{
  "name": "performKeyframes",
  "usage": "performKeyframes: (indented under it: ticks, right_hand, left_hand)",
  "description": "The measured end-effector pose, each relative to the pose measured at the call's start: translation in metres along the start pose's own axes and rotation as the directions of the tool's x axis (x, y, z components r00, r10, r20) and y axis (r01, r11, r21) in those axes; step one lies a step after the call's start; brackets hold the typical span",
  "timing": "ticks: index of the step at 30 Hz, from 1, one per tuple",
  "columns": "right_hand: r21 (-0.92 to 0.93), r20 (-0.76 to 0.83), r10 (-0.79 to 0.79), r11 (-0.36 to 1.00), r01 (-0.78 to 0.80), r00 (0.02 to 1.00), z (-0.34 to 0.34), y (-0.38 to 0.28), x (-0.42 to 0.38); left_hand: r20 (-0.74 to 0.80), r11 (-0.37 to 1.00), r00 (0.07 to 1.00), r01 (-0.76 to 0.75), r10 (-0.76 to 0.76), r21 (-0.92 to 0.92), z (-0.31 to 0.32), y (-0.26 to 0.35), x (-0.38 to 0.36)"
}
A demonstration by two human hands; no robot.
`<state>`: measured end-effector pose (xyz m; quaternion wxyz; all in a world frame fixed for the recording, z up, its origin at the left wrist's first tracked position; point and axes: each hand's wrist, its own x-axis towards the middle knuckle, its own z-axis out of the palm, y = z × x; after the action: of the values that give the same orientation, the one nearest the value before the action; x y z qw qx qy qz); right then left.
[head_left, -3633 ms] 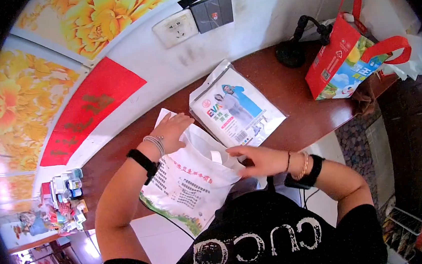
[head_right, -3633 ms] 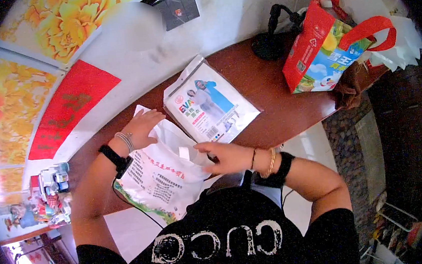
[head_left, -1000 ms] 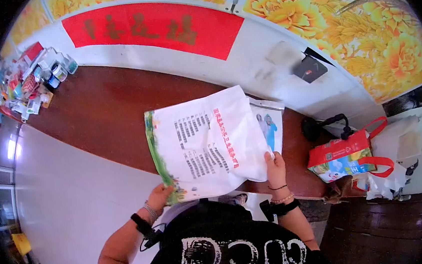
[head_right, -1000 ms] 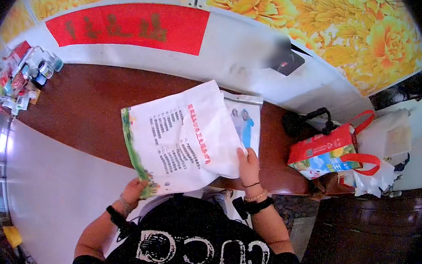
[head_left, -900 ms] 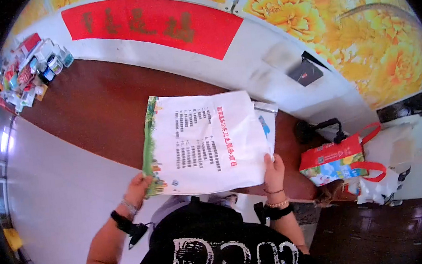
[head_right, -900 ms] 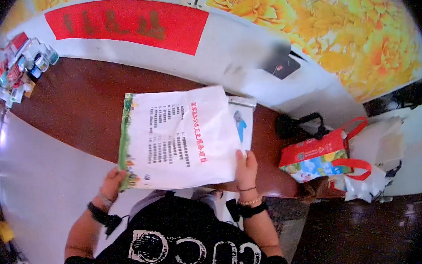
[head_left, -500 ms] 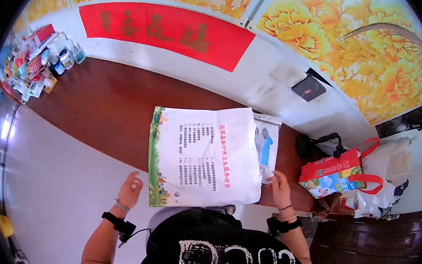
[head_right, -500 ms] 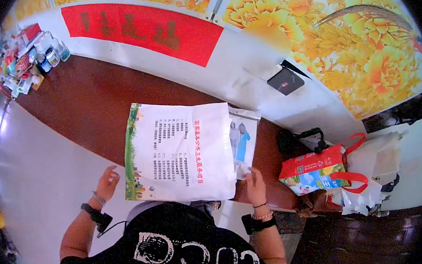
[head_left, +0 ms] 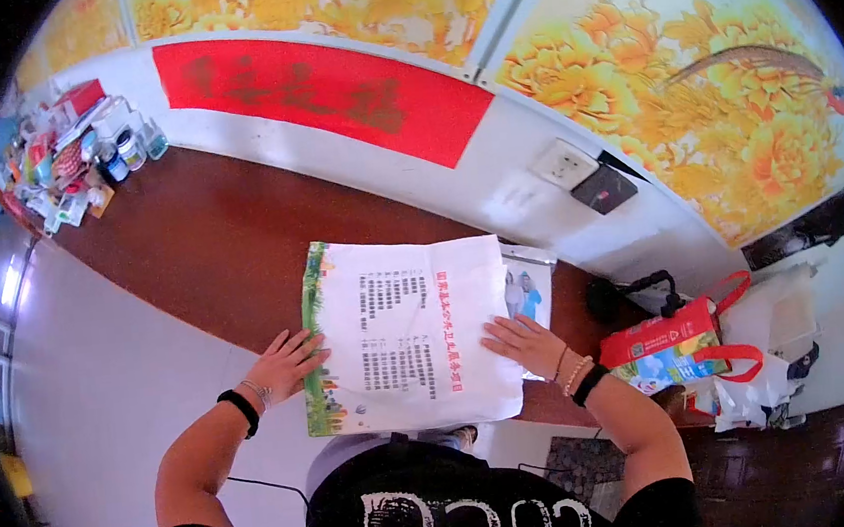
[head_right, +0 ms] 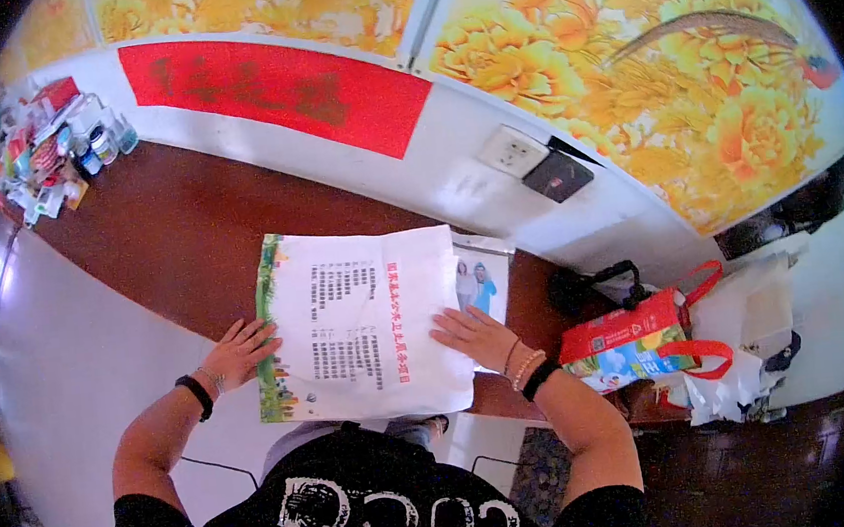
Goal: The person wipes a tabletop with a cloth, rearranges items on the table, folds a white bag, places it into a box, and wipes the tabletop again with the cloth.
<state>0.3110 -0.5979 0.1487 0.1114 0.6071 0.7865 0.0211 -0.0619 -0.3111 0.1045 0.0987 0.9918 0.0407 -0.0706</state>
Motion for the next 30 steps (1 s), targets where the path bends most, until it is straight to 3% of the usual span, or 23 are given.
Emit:
performKeyframes:
  ticks: [5, 7, 8, 9, 10, 11, 12, 13, 14, 15, 16, 17, 18, 20, 21, 23, 25, 27, 30]
  right_hand:
    - [-0.033, 0.031, -0.050, 0.998, 0.051, 0.998, 0.007, -0.008, -0.003]
    - [0.141, -0.013, -0.001, 0.990, 0.003, 1.000, 0.011, -0.015, -0.006]
    - [0.144, -0.016, -0.003, 0.990, 0.005, 1.000, 0.010, -0.017, -0.007]
    - [0.295, -0.055, 0.071, 0.954, -0.052, 0.996, 0.008, -0.019, -0.009]
    - [0.440, -0.083, 0.150, 0.892, -0.099, 0.985, 0.007, -0.021, -0.010]
    - [0.443, -0.085, 0.149, 0.891, -0.096, 0.985, 0.009, -0.023, -0.010]
    - [0.934, 0.013, 0.376, 0.327, -0.146, 0.927, 0.014, -0.026, -0.010]
    - [0.993, 0.066, 0.488, 0.055, -0.106, 0.871, 0.036, -0.028, -0.013]
    - [0.979, 0.118, 0.590, -0.202, 0.005, 0.799, 0.040, -0.033, -0.009]
    - [0.905, 0.031, 0.689, 0.288, -0.313, 0.724, 0.040, -0.028, -0.012]
    - [0.861, 0.214, 0.715, 0.185, -0.474, 0.666, 0.042, -0.022, -0.010]
    - [0.780, 0.386, 0.719, 0.080, -0.621, 0.577, 0.037, -0.018, -0.003]
    - [0.781, 0.387, 0.720, 0.076, -0.620, 0.576, 0.048, -0.021, 0.001]
    - [0.978, 0.151, 0.838, -0.052, -0.200, 0.524, 0.075, -0.027, 0.015]
    - [0.979, 0.149, 0.839, -0.051, -0.197, 0.523, 0.070, -0.030, 0.019]
    - [0.802, 0.141, 0.897, 0.146, -0.580, 0.420, 0.056, -0.032, 0.027]
    - [0.776, 0.058, 0.919, 0.203, -0.597, 0.389, 0.048, -0.035, 0.031]
    - [0.619, 0.106, 0.939, 0.196, -0.761, 0.328, 0.044, -0.037, 0.034]
    - [0.556, 0.105, 0.941, 0.213, -0.803, 0.322, 0.042, -0.035, 0.037]
  left_hand:
    - [-0.090, 0.998, 0.995, 0.041, -0.044, -0.043, 0.012, -0.005, 0.002]
    - [-0.102, 0.996, 0.992, 0.070, -0.076, -0.054, 0.013, -0.010, 0.004]
    - [-0.116, 0.970, 0.987, 0.087, -0.115, -0.226, 0.013, -0.014, 0.007]
    - [-0.123, 0.915, 0.980, 0.097, -0.156, -0.392, 0.015, -0.016, 0.008]
    - [-0.120, 0.915, 0.980, 0.100, -0.159, -0.390, 0.025, -0.022, 0.010]
    - [-0.108, 0.701, 0.966, 0.091, -0.234, -0.708, 0.038, -0.029, 0.011]
    - [-0.071, 0.385, 0.951, 0.053, -0.300, -0.921, 0.034, -0.030, 0.012]
    - [-0.071, 0.389, 0.951, 0.055, -0.301, -0.920, 0.030, -0.031, 0.013]
    - [-0.007, 0.423, 0.931, 0.159, -0.365, -0.892, 0.006, -0.023, 0.018]
    - [0.053, 0.449, 0.902, 0.263, -0.429, -0.854, -0.007, -0.018, 0.020]
    - [-0.130, 0.351, 0.839, 0.076, -0.528, -0.933, 0.024, -0.023, 0.024]
    - [-0.129, 0.353, 0.840, 0.078, -0.526, -0.933, 0.029, -0.026, 0.029]
    - [-0.059, 0.380, 0.816, 0.203, -0.575, -0.903, 0.028, -0.031, 0.035]
    - [-0.020, 0.453, 0.765, 0.360, -0.644, -0.816, 0.013, -0.026, 0.044]
    - [-0.023, 0.456, 0.765, 0.359, -0.644, -0.815, 0.011, -0.022, 0.049]
    - [-0.005, 0.529, 0.628, 0.652, -0.778, -0.542, 0.013, -0.016, 0.057]
    - [-0.041, 0.533, 0.613, 0.651, -0.789, -0.540, 0.012, -0.011, 0.062]
    - [0.026, 0.496, 0.592, 0.697, -0.805, -0.517, 0.007, -0.003, 0.063]
    - [-0.006, 0.511, 0.586, 0.703, -0.811, -0.495, 0.010, -0.004, 0.062]
